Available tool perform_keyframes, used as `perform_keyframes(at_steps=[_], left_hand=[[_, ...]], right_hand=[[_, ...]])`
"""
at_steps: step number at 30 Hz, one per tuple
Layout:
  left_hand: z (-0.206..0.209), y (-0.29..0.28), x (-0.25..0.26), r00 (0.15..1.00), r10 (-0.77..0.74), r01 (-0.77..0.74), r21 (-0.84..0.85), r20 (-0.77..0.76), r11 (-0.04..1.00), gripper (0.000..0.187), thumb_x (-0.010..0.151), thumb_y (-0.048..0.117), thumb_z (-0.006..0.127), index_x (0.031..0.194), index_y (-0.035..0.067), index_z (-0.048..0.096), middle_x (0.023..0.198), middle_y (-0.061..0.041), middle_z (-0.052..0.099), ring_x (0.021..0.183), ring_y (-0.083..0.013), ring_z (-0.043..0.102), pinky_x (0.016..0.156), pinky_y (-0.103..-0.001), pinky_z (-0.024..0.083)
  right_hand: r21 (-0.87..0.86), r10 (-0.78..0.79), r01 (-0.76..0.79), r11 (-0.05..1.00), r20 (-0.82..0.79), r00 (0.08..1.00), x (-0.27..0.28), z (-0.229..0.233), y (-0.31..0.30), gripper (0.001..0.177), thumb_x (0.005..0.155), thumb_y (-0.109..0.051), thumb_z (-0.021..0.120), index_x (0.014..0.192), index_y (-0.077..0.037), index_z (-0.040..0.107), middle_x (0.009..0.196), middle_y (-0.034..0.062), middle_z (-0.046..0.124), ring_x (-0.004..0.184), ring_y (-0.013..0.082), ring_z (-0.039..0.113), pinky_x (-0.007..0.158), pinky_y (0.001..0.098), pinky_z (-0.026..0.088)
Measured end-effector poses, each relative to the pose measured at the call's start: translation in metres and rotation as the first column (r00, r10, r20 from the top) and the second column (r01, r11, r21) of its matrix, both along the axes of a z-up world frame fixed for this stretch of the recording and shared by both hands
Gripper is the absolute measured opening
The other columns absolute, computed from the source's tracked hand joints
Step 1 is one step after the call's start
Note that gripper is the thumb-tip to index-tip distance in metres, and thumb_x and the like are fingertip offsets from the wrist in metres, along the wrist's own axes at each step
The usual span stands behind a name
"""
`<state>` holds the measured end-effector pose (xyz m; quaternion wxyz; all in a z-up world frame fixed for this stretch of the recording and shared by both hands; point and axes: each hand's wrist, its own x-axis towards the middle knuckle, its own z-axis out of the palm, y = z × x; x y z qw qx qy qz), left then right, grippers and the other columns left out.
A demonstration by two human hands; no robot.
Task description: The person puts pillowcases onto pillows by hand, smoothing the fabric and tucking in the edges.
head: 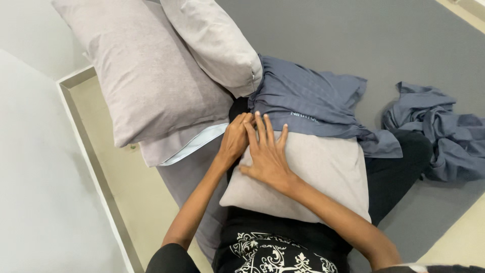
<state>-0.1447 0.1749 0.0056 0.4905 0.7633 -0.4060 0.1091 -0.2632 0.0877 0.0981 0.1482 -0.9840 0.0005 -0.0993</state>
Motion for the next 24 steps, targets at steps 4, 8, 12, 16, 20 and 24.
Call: perform_keyframes(at_steps=[4, 8, 12, 16, 20, 24], left_hand=[[-0.006, -0.005, -0.016, 0.868, 0.101, -0.226, -0.207, -0.486, 0.952, 0.025, 0.11, 0.019, 0.051, 0.099, -0.001, 0.058, 0.076, -0.017, 0.054, 0.071, -0.0204, 0.048, 0.064, -0.038, 0.046], [0.03, 0.0, -0.047, 0.885, 0.092, -0.23, -0.257, -0.457, 0.939, 0.029, 0.112, 0.023, 0.043, 0.096, 0.0, 0.052, 0.074, -0.012, 0.049, 0.068, -0.0146, 0.044, 0.062, -0.034, 0.042], [0.064, -0.008, -0.057, 0.88, 0.271, -0.404, -0.317, -0.39, 0.858, 0.03, 0.111, 0.021, 0.043, 0.091, 0.0, 0.051, 0.07, -0.009, 0.046, 0.063, -0.0159, 0.041, 0.058, -0.037, 0.037], [0.055, -0.032, -0.033, 0.843, 0.398, -0.531, -0.442, -0.361, 0.723, 0.044, 0.11, 0.017, 0.051, 0.072, -0.001, 0.041, 0.057, -0.009, 0.032, 0.054, -0.0189, 0.028, 0.053, -0.039, 0.025], [0.02, -0.023, -0.043, 0.941, 0.336, -0.255, -0.544, 0.052, 0.8, 0.048, 0.107, 0.016, 0.056, 0.065, 0.005, 0.036, 0.055, -0.007, 0.032, 0.049, -0.0193, 0.03, 0.054, -0.039, 0.022], [0.033, -0.004, -0.056, 0.929, 0.263, -0.208, -0.22, 0.261, 0.953, 0.046, 0.09, 0.032, 0.073, 0.064, 0.009, 0.043, 0.06, -0.007, 0.042, 0.058, -0.0237, 0.039, 0.06, -0.041, 0.029]], right_hand=[[-0.192, -0.13, 0.162, 0.968, 0.17, 0.977, 0.009, -0.019, -0.013, 0.088, 0.069, -0.02, 0.077, 0.149, -0.008, 0.042, 0.164, 0.0218, 0.028, 0.153, 0.0402, 0.024, 0.111, 0.0774, 0.013], [-0.105, -0.215, 0.252, 0.962, 0.275, 0.937, 0.034, -0.017, -0.029, 0.073, 0.065, -0.011, 0.074, 0.136, -0.011, 0.055, 0.154, 0.0128, 0.044, 0.146, 0.0376, 0.036, 0.114, 0.0726, 0.019], [-0.038, -0.128, 0.197, 0.98, 0.639, 0.758, 0.068, -0.001, -0.043, 0.036, 0.079, -0.012, 0.077, 0.115, -0.012, 0.068, 0.126, 0.0032, 0.065, 0.121, 0.0303, 0.056, 0.112, 0.0632, 0.029], [-0.076, -0.056, 0.132, 0.988, 0.624, 0.78, 0.066, 0.006, -0.063, 0.029, 0.074, -0.006, 0.073, 0.101, -0.014, 0.077, 0.104, -0.0018, 0.073, 0.099, 0.0244, 0.064, 0.096, 0.0481, 0.043], [-0.162, -0.057, 0.179, 0.971, 0.567, 0.822, 0.011, -0.012, -0.114, 0.039, 0.075, -0.001, 0.071, 0.11, -0.015, 0.078, 0.106, -0.0006, 0.073, 0.095, 0.0232, 0.065, 0.08, 0.0379, 0.048], [-0.173, -0.406, 0.466, 0.868, 0.293, 0.865, -0.057, -0.039, -0.181, 0.052, 0.075, 0.0, 0.072, 0.125, -0.015, 0.074, 0.117, 0.0042, 0.07, 0.103, 0.0297, 0.063, 0.084, 0.0434, 0.048]])
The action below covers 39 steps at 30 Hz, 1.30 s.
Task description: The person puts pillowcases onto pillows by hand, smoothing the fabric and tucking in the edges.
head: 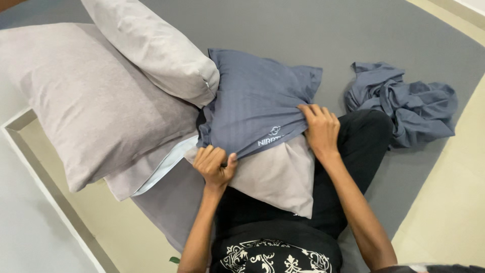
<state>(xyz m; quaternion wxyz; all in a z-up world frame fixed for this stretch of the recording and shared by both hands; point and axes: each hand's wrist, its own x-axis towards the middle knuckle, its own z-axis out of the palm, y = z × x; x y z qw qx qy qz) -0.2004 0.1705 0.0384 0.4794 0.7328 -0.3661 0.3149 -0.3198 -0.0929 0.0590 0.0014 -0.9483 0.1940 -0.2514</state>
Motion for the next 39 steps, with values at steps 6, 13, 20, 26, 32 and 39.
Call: perform_keyframes(at_steps=[6, 13, 20, 26, 32, 39], left_hand=[[0.053, -0.018, -0.074, 0.95, -0.297, 0.294, 0.593, -0.095, 0.75, 0.104, 0.057, 0.054, 0.084, 0.138, -0.002, 0.05, 0.139, -0.026, 0.049, 0.133, -0.0396, 0.044, 0.116, -0.059, 0.02], [0.03, -0.09, -0.085, 0.888, -0.459, 0.277, 0.769, 0.024, 0.576, 0.082, 0.065, 0.024, 0.073, 0.14, -0.004, 0.051, 0.143, -0.025, 0.053, 0.137, -0.0367, 0.047, 0.121, -0.049, 0.028], [0.045, -0.142, -0.068, 0.928, -0.291, 0.16, 0.456, 0.233, 0.876, 0.017, 0.081, 0.015, 0.067, 0.098, 0.013, 0.063, 0.092, -0.004, 0.054, 0.09, -0.0229, 0.055, 0.076, -0.039, 0.041], [0.061, -0.175, -0.072, 0.897, -0.246, 0.093, 0.387, 0.368, 0.917, 0.011, 0.088, 0.017, 0.067, 0.097, 0.014, 0.062, 0.088, -0.001, 0.052, 0.083, -0.0192, 0.055, 0.065, -0.036, 0.039], [0.05, -0.076, -0.049, 0.837, -0.478, 0.3, 0.509, 0.265, 0.807, 0.034, 0.083, 0.036, 0.068, 0.107, 0.011, 0.067, 0.096, -0.004, 0.059, 0.089, -0.021, 0.059, 0.069, -0.037, 0.047], [0.052, 0.01, 0.038, 0.903, -0.295, 0.036, 0.628, 0.313, 0.777, 0.047, 0.088, 0.045, 0.069, 0.119, 0.009, 0.069, 0.099, -0.003, 0.062, 0.092, -0.0201, 0.061, 0.072, -0.035, 0.048]], right_hand=[[-0.063, -0.022, 0.015, 0.998, -0.105, 0.994, -0.053, -0.051, 0.003, 0.05, 0.077, -0.001, 0.068, 0.127, -0.001, 0.064, 0.138, 0.0158, 0.062, 0.134, 0.0354, 0.053, 0.117, 0.0476, 0.038], [0.026, -0.053, 0.056, 0.998, -0.091, 0.994, -0.073, -0.046, 0.041, 0.051, 0.079, -0.002, 0.067, 0.129, 0.006, 0.06, 0.142, 0.0198, 0.058, 0.137, 0.0417, 0.049, 0.119, 0.0495, 0.036], [0.094, -0.146, 0.131, 0.987, 0.178, 0.973, -0.095, 0.03, 0.071, 0.05, 0.074, 0.015, 0.061, 0.123, 0.003, 0.056, 0.146, 0.0183, 0.055, 0.133, 0.0431, 0.054, 0.097, 0.0458, 0.054], [0.207, -0.203, 0.159, 0.965, 0.217, 0.955, -0.105, 0.07, 0.102, 0.052, 0.073, 0.015, 0.062, 0.123, 0.001, 0.055, 0.145, 0.0165, 0.053, 0.125, 0.0397, 0.057, 0.086, 0.0472, 0.055], [0.144, -0.114, 0.123, 0.982, -0.065, 0.991, -0.129, 0.068, 0.136, 0.062, 0.067, 0.006, 0.071, 0.126, -0.001, 0.056, 0.146, 0.0162, 0.051, 0.135, 0.0388, 0.048, 0.108, 0.0569, 0.037], [0.083, 0.35, -0.361, 0.929, 0.122, 0.929, -0.098, 0.041, 0.179, 0.083, 0.077, -0.049, 0.08, 0.137, -0.004, 0.045, 0.15, 0.0175, 0.044, 0.144, 0.0382, 0.037, 0.121, 0.0699, 0.019]])
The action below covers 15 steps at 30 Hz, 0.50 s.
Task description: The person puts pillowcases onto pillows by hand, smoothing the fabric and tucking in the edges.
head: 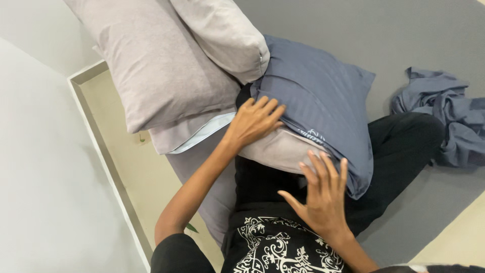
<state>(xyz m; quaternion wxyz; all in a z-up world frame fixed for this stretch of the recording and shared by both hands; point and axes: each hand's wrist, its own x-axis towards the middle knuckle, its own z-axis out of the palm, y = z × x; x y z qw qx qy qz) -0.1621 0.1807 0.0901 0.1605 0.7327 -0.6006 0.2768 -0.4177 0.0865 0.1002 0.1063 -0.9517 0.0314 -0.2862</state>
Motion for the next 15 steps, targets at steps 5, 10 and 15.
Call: perform_keyframes(at_steps=[5, 10, 15], left_hand=[[-0.018, 0.04, 0.015, 0.92, -0.106, 0.062, -0.125, -0.378, 0.99, 0.04, 0.092, 0.038, 0.071, 0.115, 0.006, 0.066, 0.105, -0.008, 0.066, 0.092, -0.0265, 0.066, 0.074, -0.038, 0.053], [-0.047, 0.031, 0.016, 0.741, -0.134, -0.135, -0.341, -0.658, 0.93, 0.015, 0.095, 0.017, 0.072, 0.103, 0.004, 0.067, 0.09, -0.011, 0.066, 0.074, -0.03, 0.067, 0.065, -0.041, 0.053], [-0.04, 0.014, -0.007, 0.914, 0.041, -0.269, -0.528, -0.403, 0.806, 0.008, 0.1, 0.004, 0.068, 0.096, 0.001, 0.061, 0.088, -0.01, 0.063, 0.07, -0.0303, 0.065, 0.058, -0.041, 0.047]], right_hand=[[-0.125, 0.151, -0.145, 0.982, 0.044, 0.988, 0.081, -0.018, 0.014, 0.092, 0.077, -0.058, 0.08, 0.146, -0.008, 0.045, 0.156, 0.0193, 0.04, 0.147, 0.04, 0.033, 0.118, 0.0728, 0.017], [-0.085, -0.097, 0.1, 0.991, 0.044, 0.994, 0.125, -0.024, 0.018, 0.077, 0.077, -0.039, 0.082, 0.142, -0.01, 0.054, 0.159, 0.0174, 0.041, 0.15, 0.0422, 0.033, 0.121, 0.0723, 0.017], [-0.146, -0.173, 0.235, 0.961, 0.344, 0.923, 0.134, -0.01, -0.006, 0.043, 0.093, -0.021, 0.074, 0.134, -0.014, 0.061, 0.157, 0.0131, 0.046, 0.149, 0.0376, 0.036, 0.122, 0.073, 0.016]])
